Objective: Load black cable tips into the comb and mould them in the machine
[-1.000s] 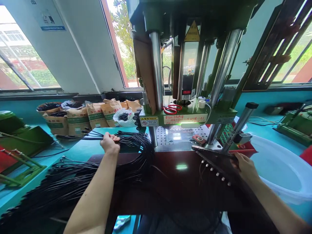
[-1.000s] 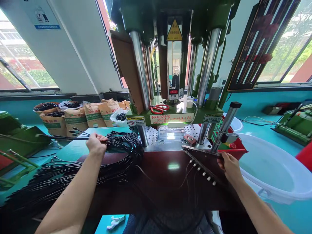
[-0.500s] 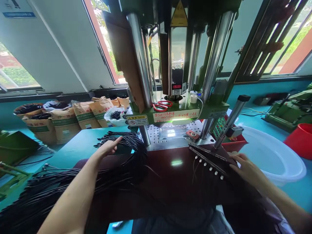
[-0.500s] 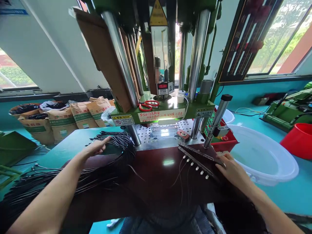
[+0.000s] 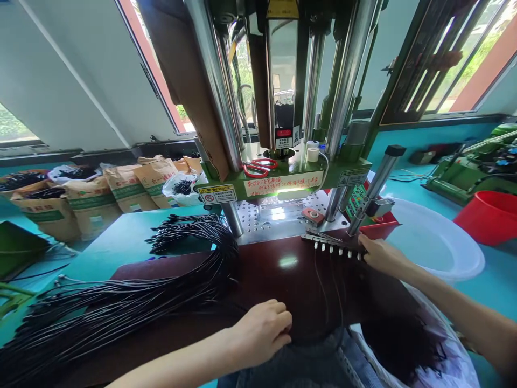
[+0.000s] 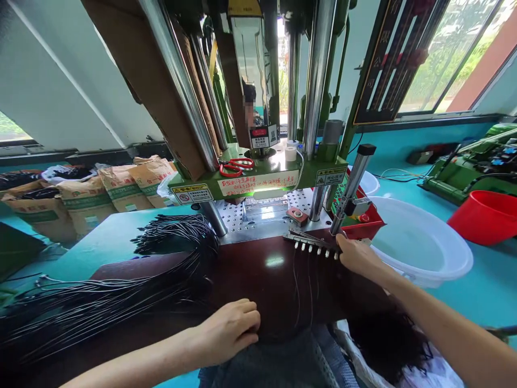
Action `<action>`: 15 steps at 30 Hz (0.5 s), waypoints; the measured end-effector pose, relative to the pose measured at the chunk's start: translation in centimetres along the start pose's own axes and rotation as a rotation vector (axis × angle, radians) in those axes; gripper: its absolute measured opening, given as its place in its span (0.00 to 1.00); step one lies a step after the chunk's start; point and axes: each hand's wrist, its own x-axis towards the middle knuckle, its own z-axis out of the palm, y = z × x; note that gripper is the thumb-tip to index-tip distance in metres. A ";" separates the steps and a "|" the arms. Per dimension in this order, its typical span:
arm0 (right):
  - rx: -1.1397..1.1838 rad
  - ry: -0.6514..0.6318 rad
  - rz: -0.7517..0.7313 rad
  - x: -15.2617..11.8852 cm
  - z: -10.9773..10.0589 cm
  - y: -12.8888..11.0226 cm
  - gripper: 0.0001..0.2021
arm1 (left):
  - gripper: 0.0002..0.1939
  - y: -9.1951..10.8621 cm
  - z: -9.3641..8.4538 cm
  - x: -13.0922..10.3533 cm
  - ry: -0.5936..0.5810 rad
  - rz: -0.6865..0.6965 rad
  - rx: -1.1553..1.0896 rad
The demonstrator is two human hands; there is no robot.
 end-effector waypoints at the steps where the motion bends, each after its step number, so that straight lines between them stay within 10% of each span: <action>1: 0.008 0.021 0.015 0.9 -0.5 -0.4 0.10 | 0.05 -0.3 0.5 0.2 0.001 -0.030 -0.075; 8: 0.140 0.173 -0.111 7.5 -3.8 -4.5 0.11 | 0.27 -0.7 0.0 6.1 0.086 -0.516 -1.201; 15: 0.302 0.256 -0.185 16.0 -5.5 -8.2 0.04 | 0.07 -1.2 -2.5 13.6 0.128 -0.411 -1.709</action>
